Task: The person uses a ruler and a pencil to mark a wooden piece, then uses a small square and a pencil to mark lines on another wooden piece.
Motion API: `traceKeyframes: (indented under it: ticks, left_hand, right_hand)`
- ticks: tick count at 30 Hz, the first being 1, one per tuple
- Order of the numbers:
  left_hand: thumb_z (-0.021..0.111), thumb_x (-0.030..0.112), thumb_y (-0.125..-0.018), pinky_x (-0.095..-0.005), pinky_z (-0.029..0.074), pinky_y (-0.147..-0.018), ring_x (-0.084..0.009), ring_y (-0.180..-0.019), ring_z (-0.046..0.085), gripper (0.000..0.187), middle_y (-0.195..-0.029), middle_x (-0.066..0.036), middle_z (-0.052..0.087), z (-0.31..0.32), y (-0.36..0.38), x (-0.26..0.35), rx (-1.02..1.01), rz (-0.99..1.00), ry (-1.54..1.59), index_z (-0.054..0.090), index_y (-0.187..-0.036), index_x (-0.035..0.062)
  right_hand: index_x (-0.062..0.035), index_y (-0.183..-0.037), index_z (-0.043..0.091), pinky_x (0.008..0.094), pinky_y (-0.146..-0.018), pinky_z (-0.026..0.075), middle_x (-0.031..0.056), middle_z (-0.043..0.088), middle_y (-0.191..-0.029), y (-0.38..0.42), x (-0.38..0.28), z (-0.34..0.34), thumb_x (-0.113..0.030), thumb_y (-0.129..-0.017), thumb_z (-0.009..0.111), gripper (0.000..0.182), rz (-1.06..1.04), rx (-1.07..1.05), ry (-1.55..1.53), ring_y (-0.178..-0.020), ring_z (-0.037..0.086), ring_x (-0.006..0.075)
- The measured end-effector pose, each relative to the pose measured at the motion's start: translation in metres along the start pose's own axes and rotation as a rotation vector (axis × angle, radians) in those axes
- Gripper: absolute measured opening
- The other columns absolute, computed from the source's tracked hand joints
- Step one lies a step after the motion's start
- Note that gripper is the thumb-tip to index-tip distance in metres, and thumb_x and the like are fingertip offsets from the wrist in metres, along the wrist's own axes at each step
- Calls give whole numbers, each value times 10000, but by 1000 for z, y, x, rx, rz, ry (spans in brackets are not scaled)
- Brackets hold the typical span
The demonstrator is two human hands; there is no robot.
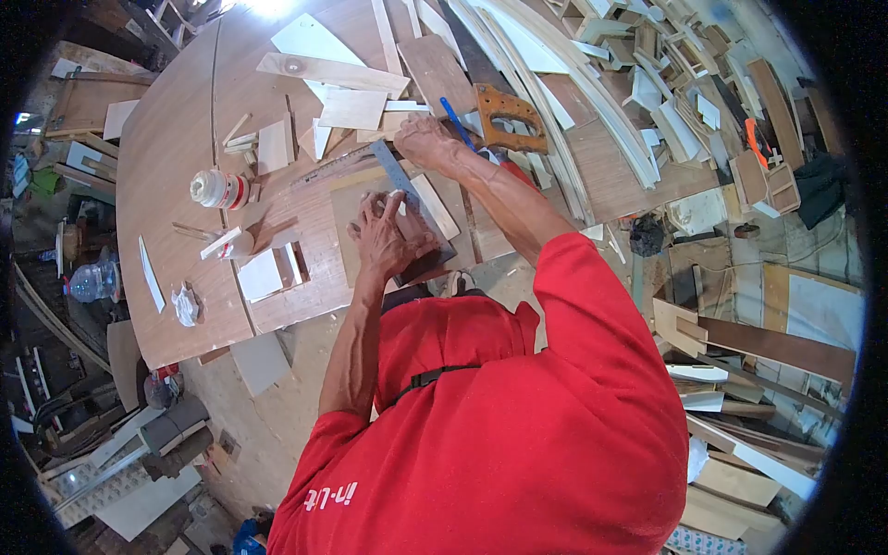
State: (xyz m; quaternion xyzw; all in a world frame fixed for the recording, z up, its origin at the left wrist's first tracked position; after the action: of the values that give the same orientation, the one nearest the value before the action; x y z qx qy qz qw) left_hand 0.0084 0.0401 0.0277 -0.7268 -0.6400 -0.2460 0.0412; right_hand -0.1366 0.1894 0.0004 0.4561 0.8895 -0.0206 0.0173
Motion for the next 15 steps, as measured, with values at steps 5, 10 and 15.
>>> traceKeyframes:
  ticks: [5, 10, 15]
  left_hand:
    - [882, 482, -591, -749, 230, -1037, -352, -1448, 245, 946, -1497, -151, 292, 10, -6, -10, 2, 28, 22, 437, -1397, 263]
    - [882, 491, -586, -740, 246, -1025, -347, -1432, 266, 948, -1487, -137, 301, 6, -4, -7, 33, 25, -15, 442, -1395, 264]
    - [888, 494, -575, -716, 253, -1023, -334, -1391, 314, 966, -1465, -121, 315, 5, -3, -6, 33, 42, -25, 438, -1401, 273]
  right_hand:
    - [12, -907, 725, 432, -774, 561, 201, 703, -994, 12, 13, -11, -105, -817, 597, 196, 17, -117, 41, -978, 668, 349]
    - [18, -1083, 656, 411, -827, 530, 213, 684, -1018, 58, 18, -50, -126, -868, 561, 275, 211, -90, -23, -936, 665, 342]
    - [37, -1067, 622, 374, -713, 520, 154, 680, -902, 124, -2, -67, -97, -888, 556, 233, 613, 55, -587, -782, 649, 288]
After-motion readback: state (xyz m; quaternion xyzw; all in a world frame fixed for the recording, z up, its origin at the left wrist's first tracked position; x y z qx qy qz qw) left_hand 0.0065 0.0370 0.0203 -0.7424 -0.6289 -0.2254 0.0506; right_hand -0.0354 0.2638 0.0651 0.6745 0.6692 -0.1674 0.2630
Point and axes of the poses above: each hand's wrist, its own y-axis away from the middle knuckle, its own z-axis out of the palm, x = y × z, the point moved 2 cm from there along -y, towards the middle knuckle
